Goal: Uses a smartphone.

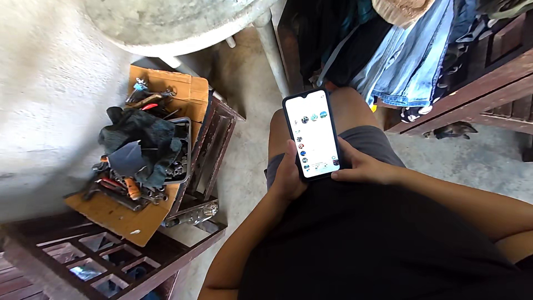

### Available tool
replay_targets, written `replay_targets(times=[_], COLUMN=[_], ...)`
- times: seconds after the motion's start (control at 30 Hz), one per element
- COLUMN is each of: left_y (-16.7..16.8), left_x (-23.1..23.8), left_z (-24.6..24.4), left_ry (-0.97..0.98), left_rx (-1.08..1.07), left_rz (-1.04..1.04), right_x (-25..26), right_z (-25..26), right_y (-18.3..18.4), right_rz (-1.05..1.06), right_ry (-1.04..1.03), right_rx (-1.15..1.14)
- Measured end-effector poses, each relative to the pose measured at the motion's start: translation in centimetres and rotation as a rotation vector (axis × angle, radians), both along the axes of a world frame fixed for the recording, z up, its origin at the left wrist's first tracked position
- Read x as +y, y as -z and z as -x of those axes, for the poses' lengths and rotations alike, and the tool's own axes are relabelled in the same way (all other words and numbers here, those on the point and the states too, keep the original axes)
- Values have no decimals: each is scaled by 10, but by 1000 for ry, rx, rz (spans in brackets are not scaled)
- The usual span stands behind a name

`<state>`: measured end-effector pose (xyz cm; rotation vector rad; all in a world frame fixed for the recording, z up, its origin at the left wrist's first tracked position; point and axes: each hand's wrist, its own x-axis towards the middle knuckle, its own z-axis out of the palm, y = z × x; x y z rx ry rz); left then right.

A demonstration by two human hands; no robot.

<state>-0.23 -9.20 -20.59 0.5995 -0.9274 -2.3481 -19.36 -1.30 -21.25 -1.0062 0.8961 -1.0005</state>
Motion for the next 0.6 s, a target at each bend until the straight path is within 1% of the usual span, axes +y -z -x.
replay_targets(times=[0.6], left_y=[5], left_x=[1], left_z=[-2], left_ry=[11], left_rx=[45], left_rz=[-21], right_x=[0], right_z=[-1], right_y=[2], right_rz=[20], right_ry=[-11], right_rx=[-6])
